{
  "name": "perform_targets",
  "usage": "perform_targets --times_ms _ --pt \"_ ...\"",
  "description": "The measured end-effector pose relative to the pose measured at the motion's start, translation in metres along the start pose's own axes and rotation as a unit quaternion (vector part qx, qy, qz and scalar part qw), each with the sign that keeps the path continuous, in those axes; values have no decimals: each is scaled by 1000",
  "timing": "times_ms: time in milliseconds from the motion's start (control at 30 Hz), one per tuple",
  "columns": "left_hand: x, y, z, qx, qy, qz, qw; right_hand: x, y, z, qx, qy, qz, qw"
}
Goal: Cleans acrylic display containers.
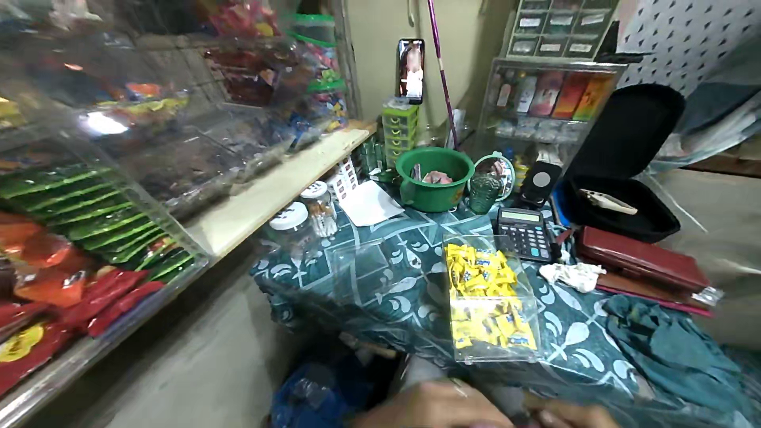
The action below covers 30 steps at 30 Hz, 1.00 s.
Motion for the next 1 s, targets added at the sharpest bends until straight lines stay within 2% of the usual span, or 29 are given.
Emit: perform_targets --times_ms 33,67,100,133,167,233,267,333,433,567,667,733,800,900,1000 --pt "16 -20 -26 -105 117 -46 986 3 -4 -19 -62 15 0 998" --pt "33 -35 -50 -174 255 -115 944 9 -2 -34 -116 16 1 993" --pt "50 -44 -70 -200 355 -190 893 14 3 -46 -159 -2 -4 987" --pt "70 -51 -88 -202 408 -244 856 17 13 -53 -193 -31 -15 981" --pt "90 -57 -101 -191 427 -279 839 16 25 -56 -220 -63 -31 973" --pt "120 -66 -112 -148 411 -330 837 17 48 -59 -247 -104 -60 962" --pt "125 -69 -113 -141 406 -328 841 21 56 -62 -254 -112 -72 958" --pt "122 -74 -111 -178 423 -265 848 27 67 -70 -274 -121 -92 950" --pt "104 -80 -110 -284 494 -140 810 32 70 -83 -306 -126 -115 937" --pt "62 -51 -106 -360 509 -60 779 54 84 -87 -324 -61 -168 929" --pt "35 -4 -83 -347 493 16 798 82 108 -78 -230 24 -155 960" --pt "33 25 -65 -315 474 84 818 94 126 -79 -160 96 -123 975" --pt "37 46 -52 -285 455 127 834 96 139 -85 -181 124 -101 970" --pt "52 53 -51 -308 342 92 883 86 143 -99 -233 138 -57 961" --pt "70 46 -62 -390 209 -9 897 71 147 -107 -239 134 -14 961"
Point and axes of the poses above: each hand's wrist, its own y-axis towards the middle knuckle, its own z-axis out of the palm, x = y × z, the point moved 3 cm from there along y, towards the middle knuckle, and after that the axes turned 4 degrees about -y, right-handed, at the moved point
